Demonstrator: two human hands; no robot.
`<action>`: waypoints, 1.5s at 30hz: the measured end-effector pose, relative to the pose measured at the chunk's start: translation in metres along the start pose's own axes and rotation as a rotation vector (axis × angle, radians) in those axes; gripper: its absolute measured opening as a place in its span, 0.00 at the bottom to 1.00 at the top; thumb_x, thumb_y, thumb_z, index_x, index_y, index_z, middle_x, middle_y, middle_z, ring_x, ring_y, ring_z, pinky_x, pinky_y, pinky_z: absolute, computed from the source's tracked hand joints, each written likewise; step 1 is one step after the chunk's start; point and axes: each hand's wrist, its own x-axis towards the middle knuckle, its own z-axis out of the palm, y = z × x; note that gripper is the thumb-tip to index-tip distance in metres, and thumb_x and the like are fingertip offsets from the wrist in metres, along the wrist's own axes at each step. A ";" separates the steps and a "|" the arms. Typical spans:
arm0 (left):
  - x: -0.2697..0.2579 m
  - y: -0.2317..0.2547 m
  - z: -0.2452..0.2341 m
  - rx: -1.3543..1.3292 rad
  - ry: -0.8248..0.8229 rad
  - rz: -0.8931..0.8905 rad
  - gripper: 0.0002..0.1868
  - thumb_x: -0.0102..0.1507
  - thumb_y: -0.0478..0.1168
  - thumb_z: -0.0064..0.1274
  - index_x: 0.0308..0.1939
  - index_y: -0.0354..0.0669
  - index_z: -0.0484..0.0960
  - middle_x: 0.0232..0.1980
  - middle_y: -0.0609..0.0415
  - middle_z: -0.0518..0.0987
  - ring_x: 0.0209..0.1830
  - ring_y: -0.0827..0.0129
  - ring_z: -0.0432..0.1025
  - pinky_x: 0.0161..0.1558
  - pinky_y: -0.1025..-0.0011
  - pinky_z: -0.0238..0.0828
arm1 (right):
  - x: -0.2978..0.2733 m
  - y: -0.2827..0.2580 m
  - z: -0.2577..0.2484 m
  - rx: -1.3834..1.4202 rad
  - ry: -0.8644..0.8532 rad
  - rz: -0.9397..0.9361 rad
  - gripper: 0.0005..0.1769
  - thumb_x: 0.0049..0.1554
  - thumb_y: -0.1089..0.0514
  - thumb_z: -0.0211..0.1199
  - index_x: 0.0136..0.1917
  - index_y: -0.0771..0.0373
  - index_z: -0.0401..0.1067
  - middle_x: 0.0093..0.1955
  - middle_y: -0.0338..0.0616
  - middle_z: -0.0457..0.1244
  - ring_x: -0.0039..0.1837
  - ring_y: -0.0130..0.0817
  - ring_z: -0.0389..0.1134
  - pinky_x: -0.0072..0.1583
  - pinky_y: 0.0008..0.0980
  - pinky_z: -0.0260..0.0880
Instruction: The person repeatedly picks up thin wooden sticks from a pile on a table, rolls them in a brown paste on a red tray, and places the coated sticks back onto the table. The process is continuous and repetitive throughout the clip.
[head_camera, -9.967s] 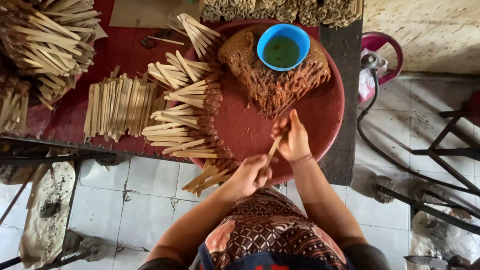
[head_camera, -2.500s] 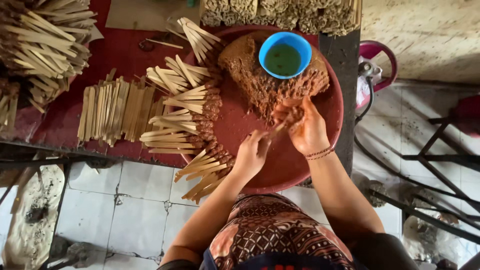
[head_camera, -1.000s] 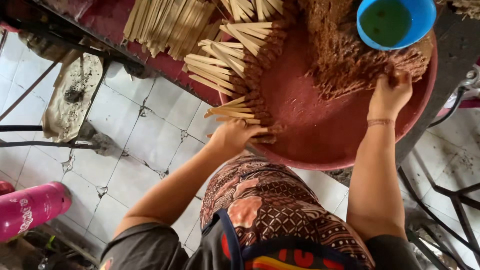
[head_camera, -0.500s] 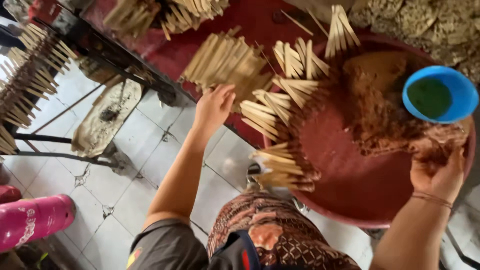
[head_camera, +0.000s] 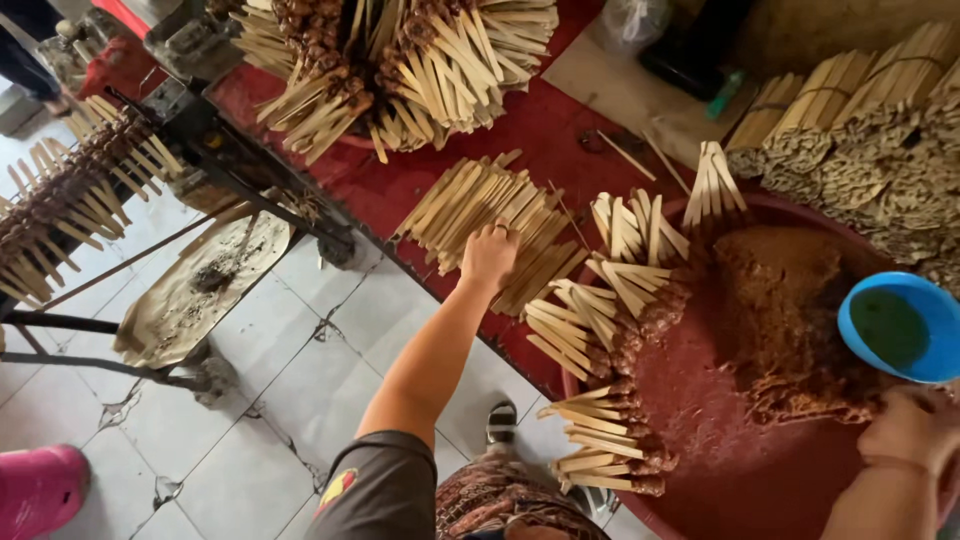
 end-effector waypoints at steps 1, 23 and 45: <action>0.003 -0.001 0.007 -0.005 0.000 -0.029 0.16 0.64 0.32 0.41 0.56 0.39 0.72 0.64 0.36 0.67 0.55 0.48 0.68 0.51 0.54 0.71 | -0.029 -0.009 0.065 -0.387 0.517 -0.298 0.06 0.64 0.55 0.53 0.49 0.56 0.69 0.38 0.40 0.60 0.41 0.36 0.61 0.42 0.44 0.60; -0.024 0.038 -0.058 -0.620 0.042 -0.431 0.12 0.65 0.32 0.35 0.50 0.35 0.70 0.61 0.46 0.71 0.61 0.57 0.66 0.70 0.51 0.50 | -0.154 0.052 0.335 0.795 0.320 -0.090 0.08 0.57 0.53 0.63 0.43 0.59 0.72 0.36 0.35 0.65 0.37 0.26 0.63 0.37 0.18 0.60; -0.192 0.343 -0.052 -2.045 -0.722 -0.083 0.14 0.67 0.36 0.42 0.52 0.27 0.66 0.22 0.40 0.73 0.05 0.74 0.56 0.06 0.82 0.44 | -0.247 -0.056 0.357 1.160 -0.110 -0.463 0.23 0.58 0.48 0.53 0.57 0.67 0.71 0.64 0.58 0.63 0.67 0.53 0.63 0.67 0.54 0.61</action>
